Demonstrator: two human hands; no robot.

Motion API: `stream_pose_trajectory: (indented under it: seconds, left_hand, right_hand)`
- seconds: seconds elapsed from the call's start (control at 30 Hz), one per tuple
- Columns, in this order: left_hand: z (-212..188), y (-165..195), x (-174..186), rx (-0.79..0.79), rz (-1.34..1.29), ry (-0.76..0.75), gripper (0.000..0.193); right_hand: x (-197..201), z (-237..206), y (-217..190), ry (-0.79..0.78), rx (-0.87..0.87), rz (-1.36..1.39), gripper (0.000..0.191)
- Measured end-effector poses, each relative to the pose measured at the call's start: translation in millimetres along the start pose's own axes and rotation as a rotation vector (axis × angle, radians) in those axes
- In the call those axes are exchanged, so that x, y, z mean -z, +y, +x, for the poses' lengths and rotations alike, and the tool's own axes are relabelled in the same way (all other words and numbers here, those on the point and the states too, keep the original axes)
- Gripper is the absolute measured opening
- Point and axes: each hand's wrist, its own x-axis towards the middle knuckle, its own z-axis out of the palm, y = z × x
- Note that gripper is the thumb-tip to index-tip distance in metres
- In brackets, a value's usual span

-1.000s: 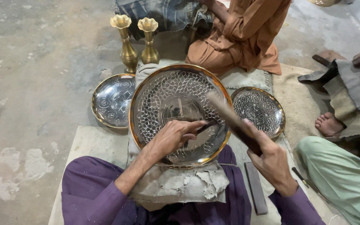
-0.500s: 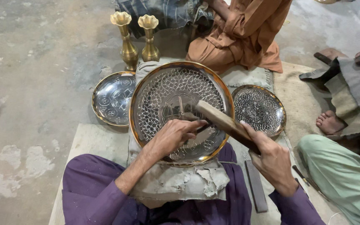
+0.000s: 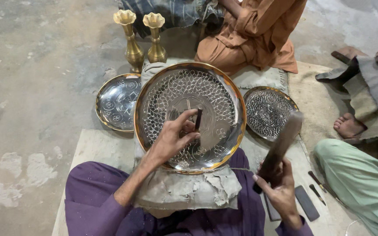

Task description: The person sits on the floor engraving a decorative pattern into a large metal tray, holding a chisel against the tray surface with one hand and striking it with a wooden mallet in the other, repositioning the chisel to work across the tray.

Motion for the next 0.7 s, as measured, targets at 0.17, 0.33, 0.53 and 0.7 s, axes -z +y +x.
stream_pose_trajectory:
  seconds: [0.17,0.33,0.53,0.7]
  left_hand:
    - [5,-5,3,0.019,0.042,-0.094,0.063]
    - [14,-1,3,-0.006,0.119,-0.198,0.054]
    - [18,14,14,-0.133,0.189,-0.292,0.057]
    - [22,17,10,-0.153,0.221,-0.346,0.055]
  right_hand:
    - [-15,-34,76,-0.051,-0.16,-0.021,0.023]
    - [8,-28,71,0.042,-0.352,-0.153,0.017]
    - [11,-2,17,0.066,-0.135,-0.306,0.023]
    - [-9,15,-7,-0.008,-0.065,-0.372,0.03]
